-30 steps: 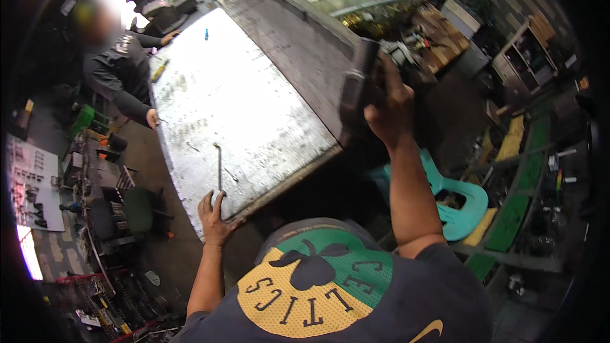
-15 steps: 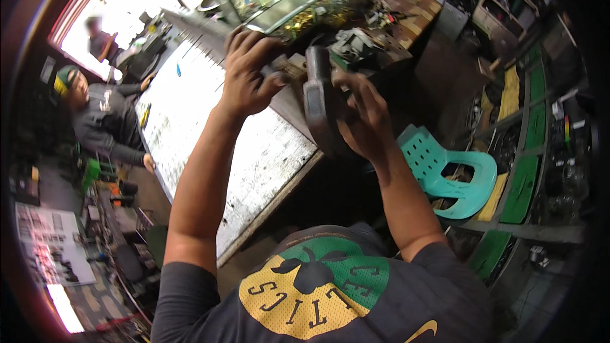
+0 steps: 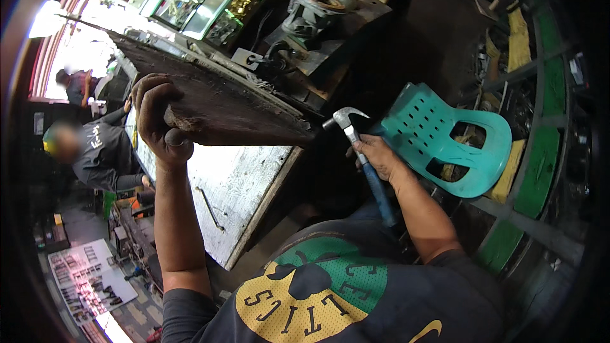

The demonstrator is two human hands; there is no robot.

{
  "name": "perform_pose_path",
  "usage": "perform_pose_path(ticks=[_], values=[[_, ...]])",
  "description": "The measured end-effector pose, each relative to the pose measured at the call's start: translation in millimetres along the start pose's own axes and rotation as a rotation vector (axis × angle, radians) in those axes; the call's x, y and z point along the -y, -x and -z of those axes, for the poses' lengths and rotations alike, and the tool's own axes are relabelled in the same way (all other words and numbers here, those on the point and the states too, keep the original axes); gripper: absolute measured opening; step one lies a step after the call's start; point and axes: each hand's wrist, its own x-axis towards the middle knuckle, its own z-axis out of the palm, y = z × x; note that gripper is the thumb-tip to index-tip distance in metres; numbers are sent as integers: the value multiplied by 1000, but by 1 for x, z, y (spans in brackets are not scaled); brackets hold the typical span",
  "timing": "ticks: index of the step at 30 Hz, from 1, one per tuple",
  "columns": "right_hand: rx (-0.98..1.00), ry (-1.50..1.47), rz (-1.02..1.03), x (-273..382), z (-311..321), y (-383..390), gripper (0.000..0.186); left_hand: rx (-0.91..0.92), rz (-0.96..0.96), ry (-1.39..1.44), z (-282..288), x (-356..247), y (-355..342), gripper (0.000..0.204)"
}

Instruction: The person repeatedly hammers a metal sheet on a workbench using a hammer, while another person stands nearby. The person also handles a power drill and a metal bar during the sequence.

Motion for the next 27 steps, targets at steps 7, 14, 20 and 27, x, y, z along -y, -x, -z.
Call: perform_pose_path(ticks=[7, 14, 20, 27], values=[[145, 299, -38, 12, -26, -29, 31, 67, 26, 49, 9, 11, 3, 92], [105, 397, 65, 12, -32, -33, 32, 49, -31, 50, 7, 18, 3, 90], [-318, 940, 356, -24, -31, -1, 45, 93, -141, 22, 11, 20, -1, 84], [-163, 1462, 145, -50, -63, 106, 46, 94, -240, 0, 18, 26, 3, 76]])
